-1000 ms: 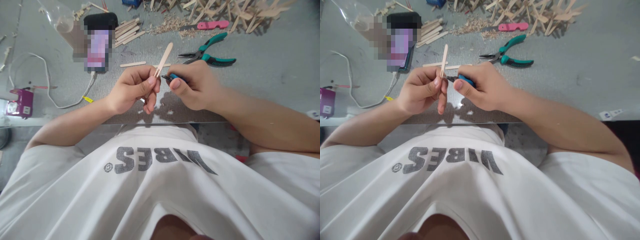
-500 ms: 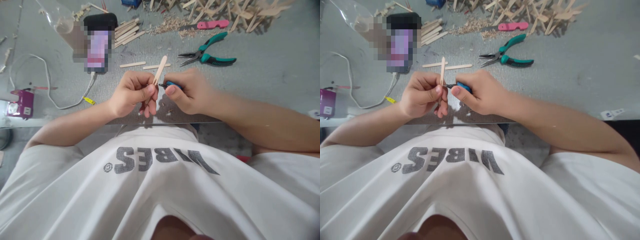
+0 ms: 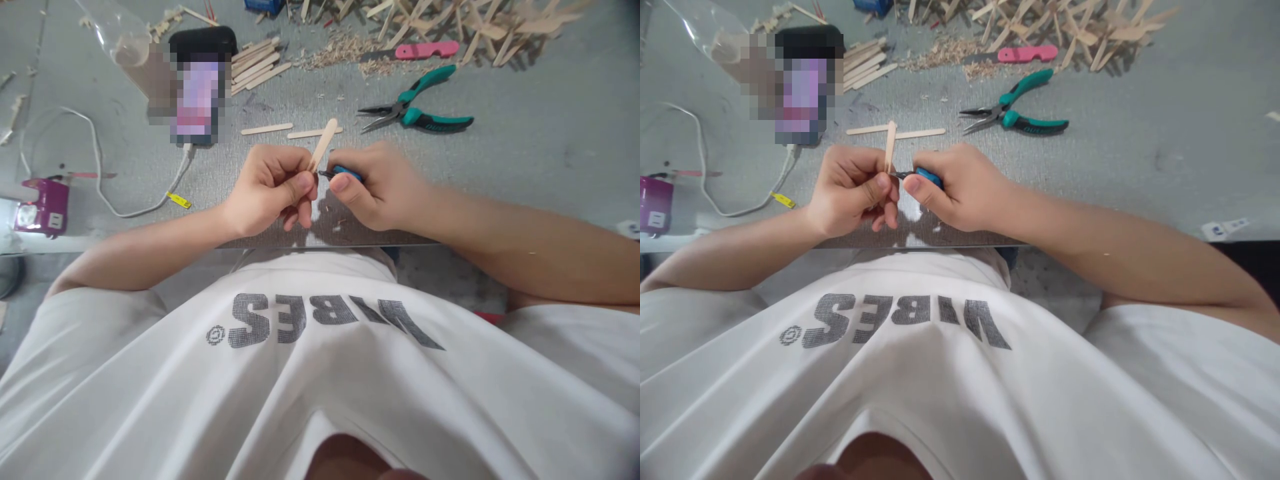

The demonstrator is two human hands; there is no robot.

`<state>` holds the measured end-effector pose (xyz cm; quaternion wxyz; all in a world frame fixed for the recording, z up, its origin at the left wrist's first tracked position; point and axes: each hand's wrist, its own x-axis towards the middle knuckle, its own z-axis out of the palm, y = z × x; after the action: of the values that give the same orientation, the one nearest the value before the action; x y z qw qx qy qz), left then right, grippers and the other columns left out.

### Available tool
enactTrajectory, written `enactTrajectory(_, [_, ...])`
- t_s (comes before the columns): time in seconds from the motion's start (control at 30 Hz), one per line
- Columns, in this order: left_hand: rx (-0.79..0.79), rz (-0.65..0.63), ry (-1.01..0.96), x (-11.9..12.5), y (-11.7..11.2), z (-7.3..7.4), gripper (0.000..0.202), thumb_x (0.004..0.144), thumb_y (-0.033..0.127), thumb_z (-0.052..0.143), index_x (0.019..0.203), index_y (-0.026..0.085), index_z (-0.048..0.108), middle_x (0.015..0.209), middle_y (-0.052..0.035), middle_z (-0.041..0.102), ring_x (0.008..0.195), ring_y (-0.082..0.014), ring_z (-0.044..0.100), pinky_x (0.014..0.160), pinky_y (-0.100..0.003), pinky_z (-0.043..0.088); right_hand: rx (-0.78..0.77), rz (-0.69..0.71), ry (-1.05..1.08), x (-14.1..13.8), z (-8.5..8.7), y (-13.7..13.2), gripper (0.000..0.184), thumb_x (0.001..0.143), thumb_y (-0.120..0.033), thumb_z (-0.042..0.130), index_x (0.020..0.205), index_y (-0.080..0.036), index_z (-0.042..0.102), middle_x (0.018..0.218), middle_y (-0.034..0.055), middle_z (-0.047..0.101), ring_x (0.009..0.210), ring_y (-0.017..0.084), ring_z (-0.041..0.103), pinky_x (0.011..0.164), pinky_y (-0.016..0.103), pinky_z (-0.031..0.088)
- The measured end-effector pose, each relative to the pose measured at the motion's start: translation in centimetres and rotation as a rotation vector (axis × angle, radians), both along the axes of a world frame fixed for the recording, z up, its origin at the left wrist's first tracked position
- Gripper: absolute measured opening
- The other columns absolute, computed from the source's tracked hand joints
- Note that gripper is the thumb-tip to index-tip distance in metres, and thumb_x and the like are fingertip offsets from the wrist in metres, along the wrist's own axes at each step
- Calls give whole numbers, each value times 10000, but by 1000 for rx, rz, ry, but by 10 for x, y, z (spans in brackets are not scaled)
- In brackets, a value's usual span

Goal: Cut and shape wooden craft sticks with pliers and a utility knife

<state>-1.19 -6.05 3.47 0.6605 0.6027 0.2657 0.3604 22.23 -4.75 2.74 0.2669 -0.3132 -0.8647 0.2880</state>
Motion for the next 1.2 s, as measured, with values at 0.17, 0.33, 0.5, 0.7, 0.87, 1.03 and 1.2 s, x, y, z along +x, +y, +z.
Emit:
enactTrajectory(0.17, [6,-9,7,-1,2,0,519,971,626,915,773,213,670,579,4,730,412,-132,636,365,-219,427,18,-17,-62,-2,7,-3,816,1092,-938,240,865,-243,604,659,3,530,608,170,480,642,364,319])
enactTrajectory(0.33, [-29,-65,-22,-2,4,0,551,967,652,922,799,192,669,587,-8,732,405,-122,639,362,-201,411,39,-61,-108,-3,13,-6,889,1057,-991,191,867,-241,627,655,15,506,599,173,442,641,383,312])
enactTrajectory(0.5, [-97,-104,-38,-2,0,9,583,968,689,902,824,191,635,668,0,767,464,-158,730,389,-191,441,121,-159,-123,1,13,-8,945,1015,-1047,149,921,-245,639,742,45,566,730,200,583,701,378,400])
enactTrajectory(0.7, [-137,-121,-33,-2,-1,10,640,923,760,909,823,209,598,660,24,766,507,-174,762,435,-207,541,208,-153,-107,6,11,-7,904,1044,-1023,181,927,-239,615,782,47,572,768,199,628,715,371,419])
enactTrajectory(0.87, [-141,-123,-79,-1,-2,6,618,943,712,918,817,205,589,660,24,752,506,-173,760,440,-211,551,151,-155,-190,8,17,-8,871,1040,-1022,247,974,-255,653,820,68,605,885,249,691,729,368,476])
enactTrajectory(1.03, [-150,-79,-50,1,-3,8,651,900,754,934,797,203,601,624,29,728,491,-177,758,430,-210,553,178,-169,-206,7,18,-7,867,1012,-1043,319,958,-248,660,811,79,645,882,261,705,716,364,489])
enactTrajectory(1.2, [-118,-41,-78,1,-1,9,578,899,675,973,807,188,677,672,16,779,527,-183,784,440,-220,586,178,-178,-180,9,18,-6,872,1020,-1037,312,960,-244,671,806,82,662,901,274,726,709,359,496])
